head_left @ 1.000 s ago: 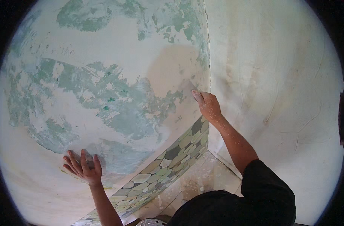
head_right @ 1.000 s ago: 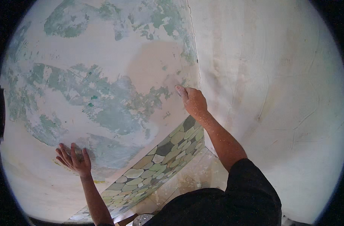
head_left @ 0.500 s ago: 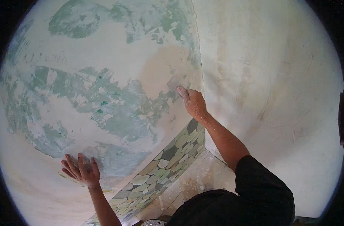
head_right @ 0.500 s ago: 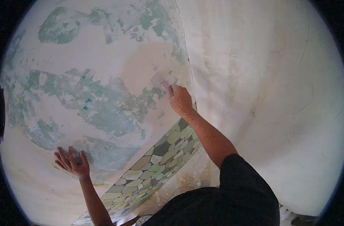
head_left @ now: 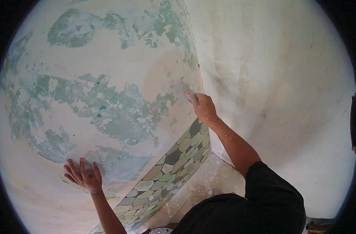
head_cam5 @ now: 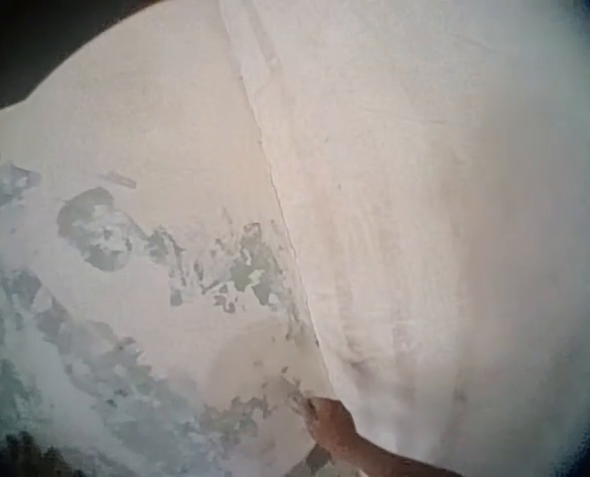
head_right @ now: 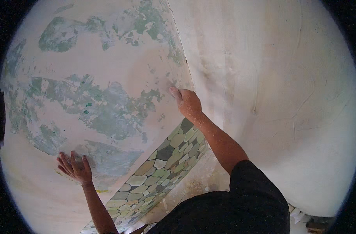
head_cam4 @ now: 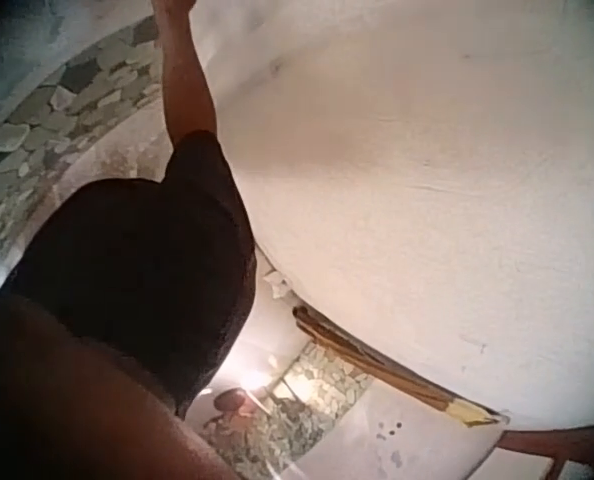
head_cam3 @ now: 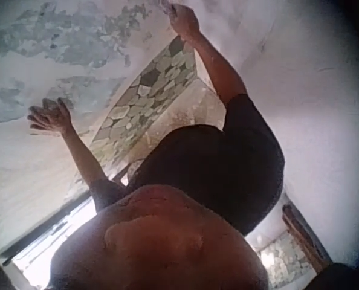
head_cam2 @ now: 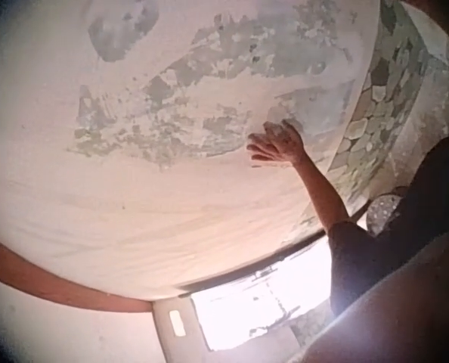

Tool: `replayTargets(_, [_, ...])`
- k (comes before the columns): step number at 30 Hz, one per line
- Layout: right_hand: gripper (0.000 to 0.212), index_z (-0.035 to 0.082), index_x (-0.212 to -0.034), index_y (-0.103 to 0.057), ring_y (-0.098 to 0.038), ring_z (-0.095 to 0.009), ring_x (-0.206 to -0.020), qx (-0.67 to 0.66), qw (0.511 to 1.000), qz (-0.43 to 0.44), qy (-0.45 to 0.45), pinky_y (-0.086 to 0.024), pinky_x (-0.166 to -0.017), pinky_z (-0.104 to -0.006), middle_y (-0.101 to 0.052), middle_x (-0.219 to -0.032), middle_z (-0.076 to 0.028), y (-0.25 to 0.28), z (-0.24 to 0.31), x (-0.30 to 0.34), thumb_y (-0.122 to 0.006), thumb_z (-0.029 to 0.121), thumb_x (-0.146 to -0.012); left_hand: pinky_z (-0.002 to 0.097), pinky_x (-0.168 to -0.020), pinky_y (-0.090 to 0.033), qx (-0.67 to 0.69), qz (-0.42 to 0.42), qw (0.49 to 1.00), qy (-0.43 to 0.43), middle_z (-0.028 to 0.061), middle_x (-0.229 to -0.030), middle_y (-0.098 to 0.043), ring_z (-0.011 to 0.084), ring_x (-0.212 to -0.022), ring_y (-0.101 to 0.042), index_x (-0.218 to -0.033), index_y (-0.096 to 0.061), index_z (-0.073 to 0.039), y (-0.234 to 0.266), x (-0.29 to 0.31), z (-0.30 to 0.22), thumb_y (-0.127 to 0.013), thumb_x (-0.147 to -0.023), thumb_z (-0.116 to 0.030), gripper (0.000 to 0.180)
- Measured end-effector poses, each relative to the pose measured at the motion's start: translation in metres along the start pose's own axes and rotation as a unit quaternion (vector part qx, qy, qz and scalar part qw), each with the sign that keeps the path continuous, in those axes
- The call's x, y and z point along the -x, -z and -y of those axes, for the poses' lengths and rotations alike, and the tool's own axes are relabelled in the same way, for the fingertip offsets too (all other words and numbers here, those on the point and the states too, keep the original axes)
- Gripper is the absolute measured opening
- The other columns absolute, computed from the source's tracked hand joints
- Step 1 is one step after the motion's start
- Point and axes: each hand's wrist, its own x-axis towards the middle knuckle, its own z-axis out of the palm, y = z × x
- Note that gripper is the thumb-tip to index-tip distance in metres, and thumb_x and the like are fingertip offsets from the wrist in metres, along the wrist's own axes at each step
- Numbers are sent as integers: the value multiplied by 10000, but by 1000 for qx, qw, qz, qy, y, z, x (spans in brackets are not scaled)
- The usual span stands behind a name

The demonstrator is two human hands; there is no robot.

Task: Scrape paint or wallpaper residue from a wall using a putty knife.

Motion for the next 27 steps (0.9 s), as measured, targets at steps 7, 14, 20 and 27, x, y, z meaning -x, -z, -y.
replayTargets(7, [594, -31, -694, -559, -530, -414, -596, 6, 1000, -17, 21, -419, -589, -467, -523, -607, -227, -22, 34, -29, -477, 494, -959, 547, -1150, -117, 7, -7, 1000, -5, 151, -1481, -395, 353, -1420, -274, -1255, -611, -167, -2, -3, -4, -633, -883, -368, 423])
replayTargets(14, [601, -21, -677, -557, -506, -398, -581, -14, 1000, 2, -4, -415, -593, -460, -515, -603, -226, -9, 12, -7, -479, 506, -956, 532, -1156, -113, 2, -9, 1000, 0, 161, -1470, -406, 360, -1416, -280, -1229, -629, -162, 0, 0, 0, -625, -881, -379, 410])
replayTargets(20, [616, -38, -676, -546, -471, -380, -537, -2, 1000, -19, 9, -400, -566, -448, -484, -580, -224, -29, 12, -24, -475, 503, -960, 533, -1156, -108, 5, -4, 1000, 5, 162, -1468, -408, 362, -1417, -277, -1224, -632, -157, -3, 0, -4, -614, -886, -391, 412])
replayTargets(27, [570, -41, -666, -527, -438, -340, -513, -30, 999, -21, 5, -387, -553, -433, -451, -550, -211, -20, 12, -11, -491, 438, -974, 535, -1156, -111, -5, -4, 1000, 3, 162, -1474, -400, 359, -1420, -272, -1232, -628, -156, -3, 3, 1, -613, -886, -392, 419])
